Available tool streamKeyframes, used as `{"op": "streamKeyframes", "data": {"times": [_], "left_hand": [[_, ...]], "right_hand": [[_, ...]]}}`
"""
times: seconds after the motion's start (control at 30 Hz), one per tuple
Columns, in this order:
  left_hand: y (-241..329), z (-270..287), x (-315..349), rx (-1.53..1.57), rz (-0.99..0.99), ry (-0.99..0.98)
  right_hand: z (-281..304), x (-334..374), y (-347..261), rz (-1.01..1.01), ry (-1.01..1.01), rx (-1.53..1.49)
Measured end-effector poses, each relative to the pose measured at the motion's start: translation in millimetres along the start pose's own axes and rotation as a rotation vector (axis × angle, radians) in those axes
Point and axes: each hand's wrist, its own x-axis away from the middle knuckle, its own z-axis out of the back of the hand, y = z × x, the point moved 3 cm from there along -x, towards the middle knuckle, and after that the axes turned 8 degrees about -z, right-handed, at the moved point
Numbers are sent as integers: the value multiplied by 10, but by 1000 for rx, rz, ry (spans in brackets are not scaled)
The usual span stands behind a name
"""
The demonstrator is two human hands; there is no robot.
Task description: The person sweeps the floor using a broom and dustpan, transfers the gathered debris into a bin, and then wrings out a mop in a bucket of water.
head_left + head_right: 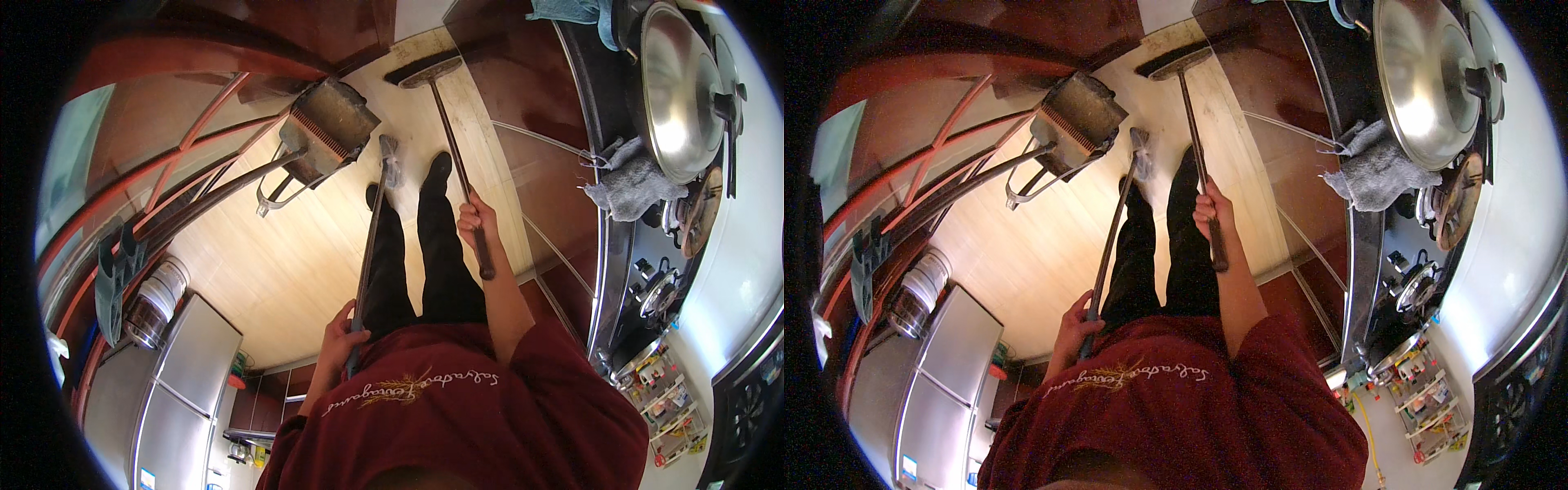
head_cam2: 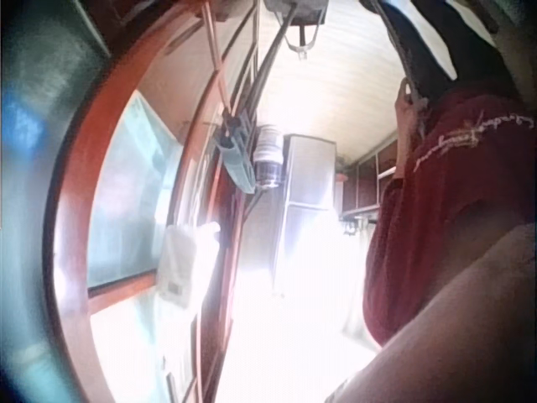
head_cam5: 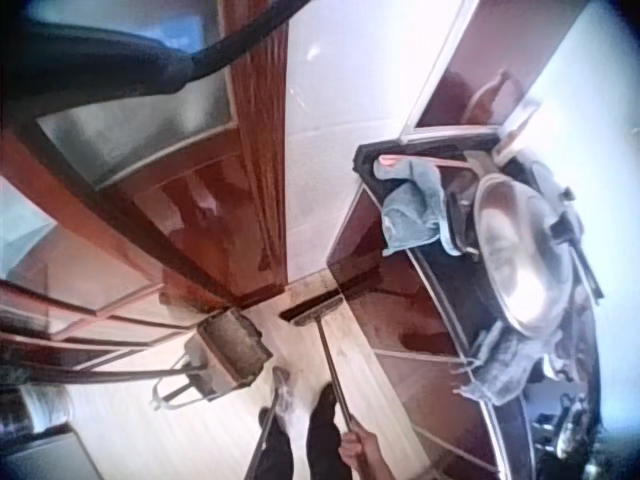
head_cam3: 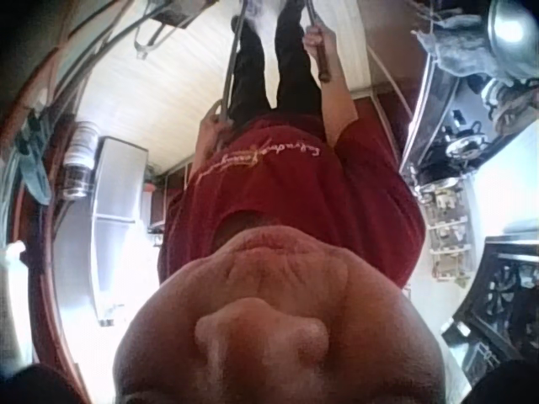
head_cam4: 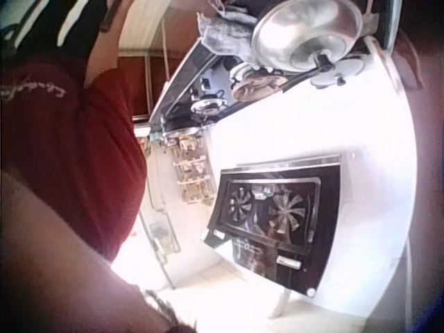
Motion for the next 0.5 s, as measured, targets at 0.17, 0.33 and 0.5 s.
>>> {"op": "streamKeyframes", "data": {"times": [0.17, 0.33, 0.5], "left_hand": [[-85, -32, -82, 33, 14, 51], [-130, -17, -234, 91, 31, 68], [-216, -3, -280, 152, 23, 67]], "right_hand": [[-218, 119, -27, -64, -123, -19], [-294, -537, -373, -72, -136, 32], [178, -260, -47, -25, -38, -78]]}}
